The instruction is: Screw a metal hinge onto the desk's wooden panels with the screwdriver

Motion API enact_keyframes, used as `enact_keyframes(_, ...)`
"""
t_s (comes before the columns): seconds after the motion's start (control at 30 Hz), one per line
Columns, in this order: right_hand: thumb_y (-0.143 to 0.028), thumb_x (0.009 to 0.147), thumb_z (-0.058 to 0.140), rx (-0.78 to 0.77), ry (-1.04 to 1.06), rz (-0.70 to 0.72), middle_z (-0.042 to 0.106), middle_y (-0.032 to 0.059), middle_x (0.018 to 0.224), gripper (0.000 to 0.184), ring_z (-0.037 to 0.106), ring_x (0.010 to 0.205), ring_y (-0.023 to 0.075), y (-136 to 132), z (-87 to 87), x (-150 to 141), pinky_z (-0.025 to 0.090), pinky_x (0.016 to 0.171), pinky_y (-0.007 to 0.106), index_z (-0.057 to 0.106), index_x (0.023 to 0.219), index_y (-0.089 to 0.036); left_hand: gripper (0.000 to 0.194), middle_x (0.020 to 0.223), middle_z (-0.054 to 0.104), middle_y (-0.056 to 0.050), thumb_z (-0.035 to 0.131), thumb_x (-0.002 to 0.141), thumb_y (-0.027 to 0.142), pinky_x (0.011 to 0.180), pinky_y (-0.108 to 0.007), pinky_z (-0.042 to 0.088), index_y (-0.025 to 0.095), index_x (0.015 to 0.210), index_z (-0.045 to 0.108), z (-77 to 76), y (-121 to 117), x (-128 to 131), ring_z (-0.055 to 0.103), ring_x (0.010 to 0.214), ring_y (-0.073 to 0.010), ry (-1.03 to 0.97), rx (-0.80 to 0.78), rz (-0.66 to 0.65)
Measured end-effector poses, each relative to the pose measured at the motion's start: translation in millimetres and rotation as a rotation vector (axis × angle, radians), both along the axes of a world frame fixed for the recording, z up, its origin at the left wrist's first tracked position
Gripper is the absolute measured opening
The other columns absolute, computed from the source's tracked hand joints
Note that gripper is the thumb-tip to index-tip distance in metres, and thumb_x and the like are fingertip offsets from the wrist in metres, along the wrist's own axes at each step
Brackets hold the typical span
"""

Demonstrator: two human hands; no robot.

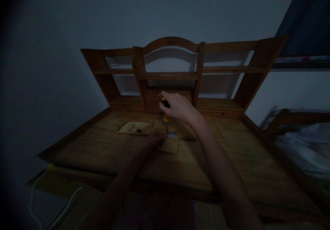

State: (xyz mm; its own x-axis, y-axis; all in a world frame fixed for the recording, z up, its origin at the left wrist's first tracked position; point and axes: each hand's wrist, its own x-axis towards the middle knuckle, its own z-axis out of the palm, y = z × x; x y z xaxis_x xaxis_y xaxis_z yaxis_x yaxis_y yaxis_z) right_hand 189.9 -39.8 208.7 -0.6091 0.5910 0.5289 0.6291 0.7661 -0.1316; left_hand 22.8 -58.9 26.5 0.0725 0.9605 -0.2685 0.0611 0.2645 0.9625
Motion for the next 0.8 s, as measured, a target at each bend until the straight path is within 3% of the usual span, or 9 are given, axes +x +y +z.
enact_keyframes(0.1,-0.05,0.095,0.046,0.02,0.0,-0.054,0.07,0.0096,0.11,0.046,0.066,0.101,0.0279,-0.1,-1.2,-1.3,0.047,0.09,0.04,0.052,0.131,-0.022,0.02,0.048,0.049,0.003,0.065,0.077,0.026,0.042,-0.021,0.036,0.013,0.063,0.06,-1.2,0.6,0.1,0.042,0.04,-0.0084,-0.001,-0.004,0.005)
enact_keyframes(0.3,-0.029,0.09,0.048,-0.029,0.003,0.041,0.063,0.009,0.129,0.048,0.06,0.114,0.026,-2.9,1.7,-0.2,0.044,0.097,0.038,0.048,0.137,-0.021,0.019,0.05,0.049,0.003,0.062,0.079,0.022,0.041,-0.021,0.035,0.013,0.062,0.059,-5.7,3.9,-0.9,0.044,0.041,-0.0088,-0.007,-0.001,0.0)
enact_keyframes(0.5,-0.049,0.095,0.045,0.033,-0.016,-0.085,0.07,0.0113,0.111,0.047,0.066,0.1,0.0302,-1.3,-0.8,-2.4,0.048,0.089,0.043,0.051,0.132,-0.02,0.022,0.046,0.043,0.005,0.061,0.079,0.022,0.041,-0.022,0.036,0.013,0.06,0.057,-3.6,3.1,-0.5,0.04,0.038,-0.0082,-0.019,-0.016,-0.01)
enact_keyframes(0.67,-0.033,0.09,0.05,0.022,-0.015,0.009,0.061,0.0087,0.131,0.048,0.059,0.116,0.0281,0.1,-0.1,0.5,0.044,0.098,0.041,0.049,0.137,-0.022,0.018,0.049,0.049,0.003,0.061,0.078,0.024,0.04,-0.021,0.034,0.012,0.065,0.061,-3.2,0.8,-1.9,0.042,0.04,-0.0085,-0.021,0.004,-0.018)
enact_keyframes(0.8,-0.036,0.095,0.045,0.026,-0.018,-0.031,0.068,0.0092,0.119,0.04,0.063,0.11,0.0276,-1.4,0.0,0.0,0.045,0.095,0.04,0.053,0.131,-0.021,0.019,0.051,0.051,0.002,0.065,0.076,0.028,0.041,-0.021,0.035,0.012,0.066,0.061,-4.5,1.5,-2.8,0.044,0.042,-0.0087,-0.032,0.013,-0.027)
